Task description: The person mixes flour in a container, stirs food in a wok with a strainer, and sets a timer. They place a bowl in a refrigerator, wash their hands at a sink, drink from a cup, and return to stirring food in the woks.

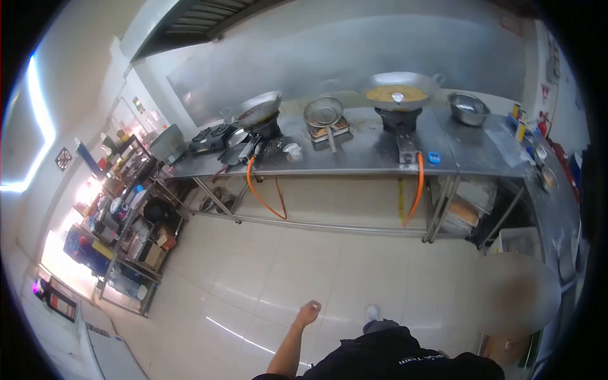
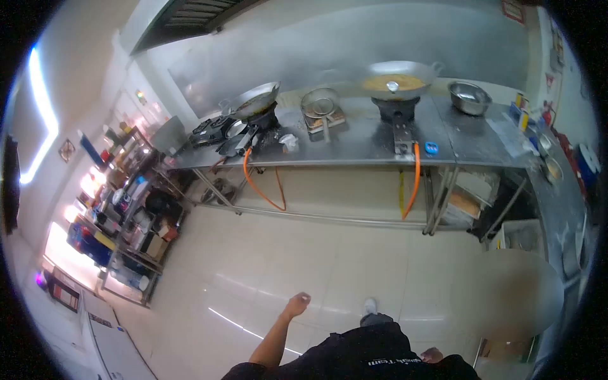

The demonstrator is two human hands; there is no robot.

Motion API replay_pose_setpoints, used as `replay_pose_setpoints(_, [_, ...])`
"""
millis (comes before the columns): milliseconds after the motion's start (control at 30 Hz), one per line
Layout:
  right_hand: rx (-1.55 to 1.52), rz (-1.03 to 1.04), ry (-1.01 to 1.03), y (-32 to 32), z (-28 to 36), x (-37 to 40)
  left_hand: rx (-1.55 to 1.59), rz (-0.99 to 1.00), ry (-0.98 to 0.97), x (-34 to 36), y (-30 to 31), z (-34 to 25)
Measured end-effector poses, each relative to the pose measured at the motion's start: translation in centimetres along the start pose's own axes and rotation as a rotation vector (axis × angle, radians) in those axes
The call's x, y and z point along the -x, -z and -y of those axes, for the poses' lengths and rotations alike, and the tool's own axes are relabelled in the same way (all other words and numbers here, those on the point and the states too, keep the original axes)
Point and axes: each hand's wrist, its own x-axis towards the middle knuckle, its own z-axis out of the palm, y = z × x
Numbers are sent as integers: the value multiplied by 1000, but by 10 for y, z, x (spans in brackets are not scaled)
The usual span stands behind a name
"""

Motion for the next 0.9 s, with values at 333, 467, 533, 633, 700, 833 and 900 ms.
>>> replay_pose_setpoints(333, [-253,-711,-137,544,33,-428,408,-27,728,-86,14,151])
replay_pose_setpoints(467, [-607,-916,39,785,191,-508,621,225,985,-92,21,213])
replay_pose_setpoints(533, [-550,-1042,29,867,224,-567,642,155,1027,-133,44,200])
replay_pose_setpoints(633, [-320,-1188,-96,955,227,-664,655,137,981,-217,91,185])
replay_pose_setpoints(700, [-305,-1171,-303,1002,232,-714,656,162,925,-287,121,172])
replay_pose_setpoints(833, [-215,-1248,-576,1043,219,-799,573,258,802,-412,189,153])
replay_pose_setpoints(900, [-172,-851,-389,1071,230,-804,527,297,757,-457,224,146])
